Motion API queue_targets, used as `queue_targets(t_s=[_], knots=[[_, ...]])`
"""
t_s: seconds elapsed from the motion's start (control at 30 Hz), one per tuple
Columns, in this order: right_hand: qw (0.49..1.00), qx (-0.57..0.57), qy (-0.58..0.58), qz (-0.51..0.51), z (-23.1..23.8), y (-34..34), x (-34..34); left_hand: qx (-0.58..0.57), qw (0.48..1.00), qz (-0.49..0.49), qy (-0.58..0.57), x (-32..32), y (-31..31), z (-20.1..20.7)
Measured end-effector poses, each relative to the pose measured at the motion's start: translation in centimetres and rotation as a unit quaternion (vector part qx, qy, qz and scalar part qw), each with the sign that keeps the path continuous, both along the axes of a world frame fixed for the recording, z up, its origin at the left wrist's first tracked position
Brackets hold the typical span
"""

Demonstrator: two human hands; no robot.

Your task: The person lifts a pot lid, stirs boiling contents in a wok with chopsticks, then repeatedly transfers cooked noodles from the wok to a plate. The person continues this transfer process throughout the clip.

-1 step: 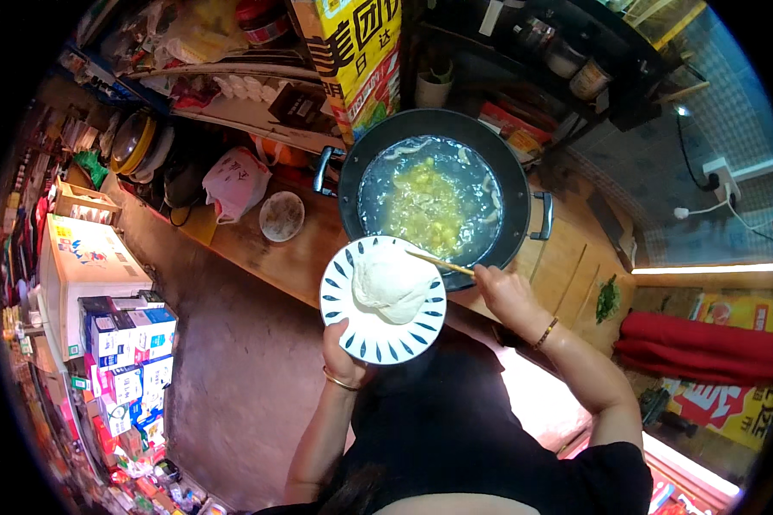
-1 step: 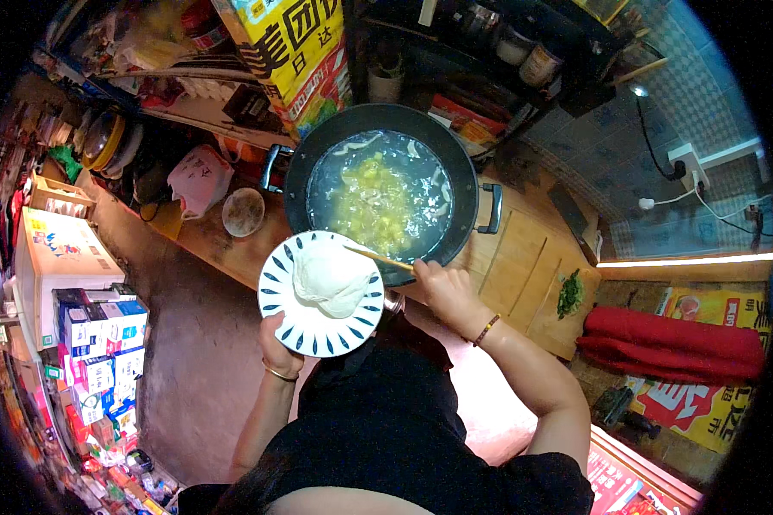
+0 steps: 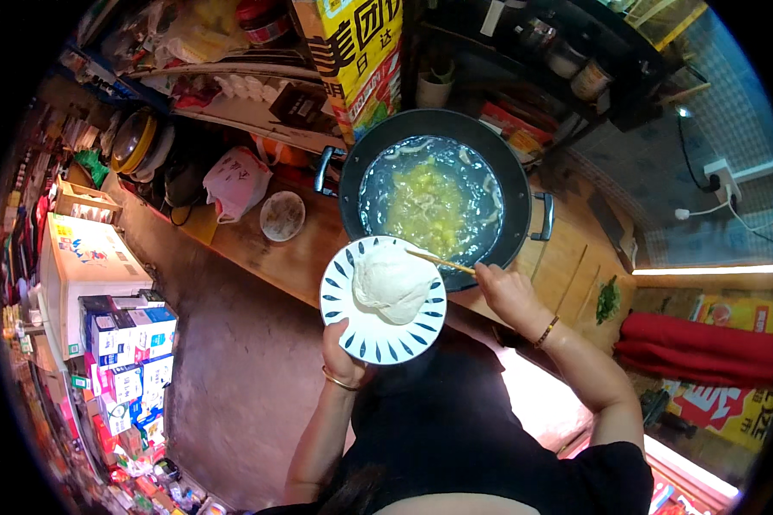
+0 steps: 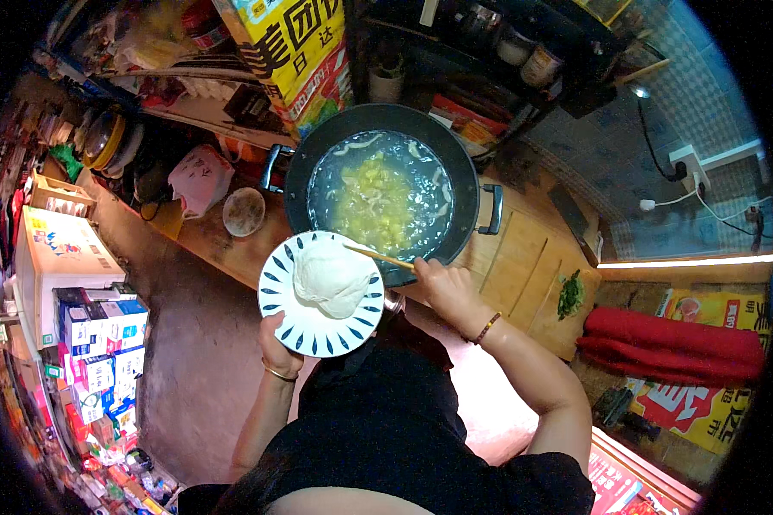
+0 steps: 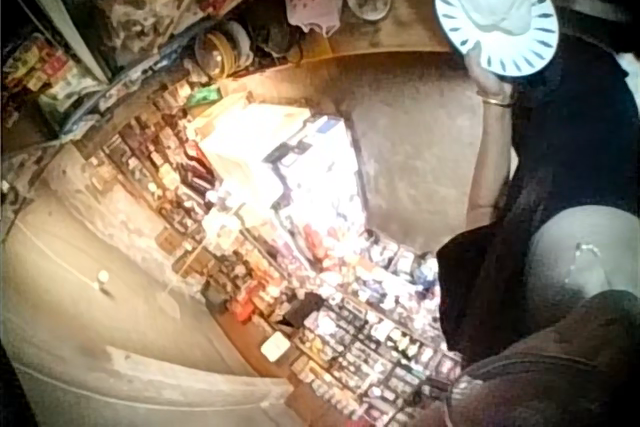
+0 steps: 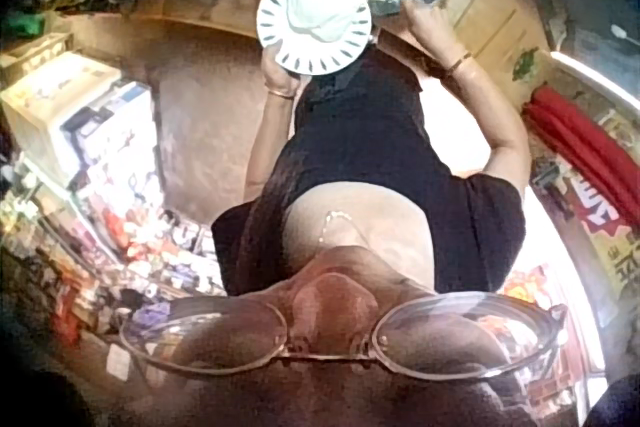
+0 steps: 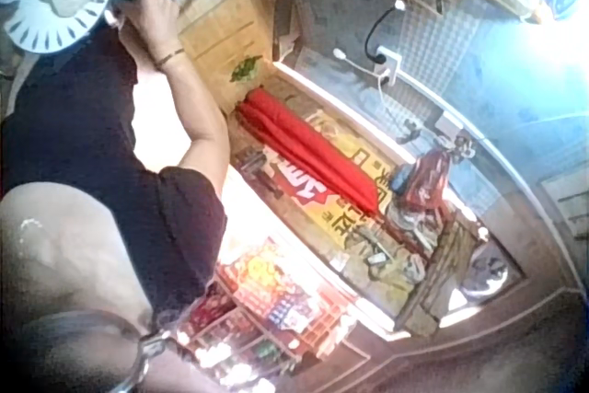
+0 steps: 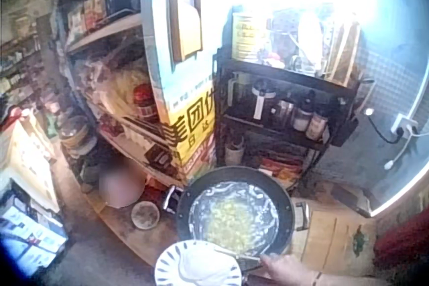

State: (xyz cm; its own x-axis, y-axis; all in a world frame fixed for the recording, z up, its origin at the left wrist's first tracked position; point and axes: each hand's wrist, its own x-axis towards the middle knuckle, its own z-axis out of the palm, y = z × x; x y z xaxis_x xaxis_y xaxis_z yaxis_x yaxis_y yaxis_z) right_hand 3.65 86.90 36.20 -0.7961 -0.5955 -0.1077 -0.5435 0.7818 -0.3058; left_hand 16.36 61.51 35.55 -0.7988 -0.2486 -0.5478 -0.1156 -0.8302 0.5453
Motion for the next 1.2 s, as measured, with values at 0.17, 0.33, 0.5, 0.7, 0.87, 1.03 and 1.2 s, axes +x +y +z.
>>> queue_targets(t_s=[0.17, 0.33, 0.5, 0.7, 0.87, 1.03, 1.2], knots=[[0.999, 0.007, 0.021, 0.037, 0.2, 0.4, -1.9, -0.016, 0.999, -0.016, -0.025, 0.1, -0.9, -0.7], [0.997, -0.027, 0.027, 0.070, -1.2, 1.5, -4.1, -0.023, 0.999, -0.026, -0.025, -0.2, -1.2, -0.3], [0.998, 0.054, -0.019, 0.041, -2.5, 0.7, -7.6, -0.016, 0.999, -0.014, -0.028, -0.3, -1.2, 0.2], [0.991, 0.125, 0.002, 0.047, -4.8, -1.1, -6.5, -0.013, 1.000, -0.012, -0.021, -1.1, -0.9, 0.5], [0.991, 0.017, -0.077, -0.106, -0.9, 0.5, -4.5, -0.012, 0.999, -0.017, -0.026, -1.3, -0.4, 2.1], [0.974, -0.154, -0.143, -0.085, 1.3, -2.2, 0.8, -0.034, 0.999, -0.039, -0.018, -1.3, -0.5, 1.8], [0.972, -0.156, -0.147, -0.095, 0.7, -3.5, 1.7, -0.026, 0.998, -0.056, -0.009, -1.2, -1.1, 0.8]])
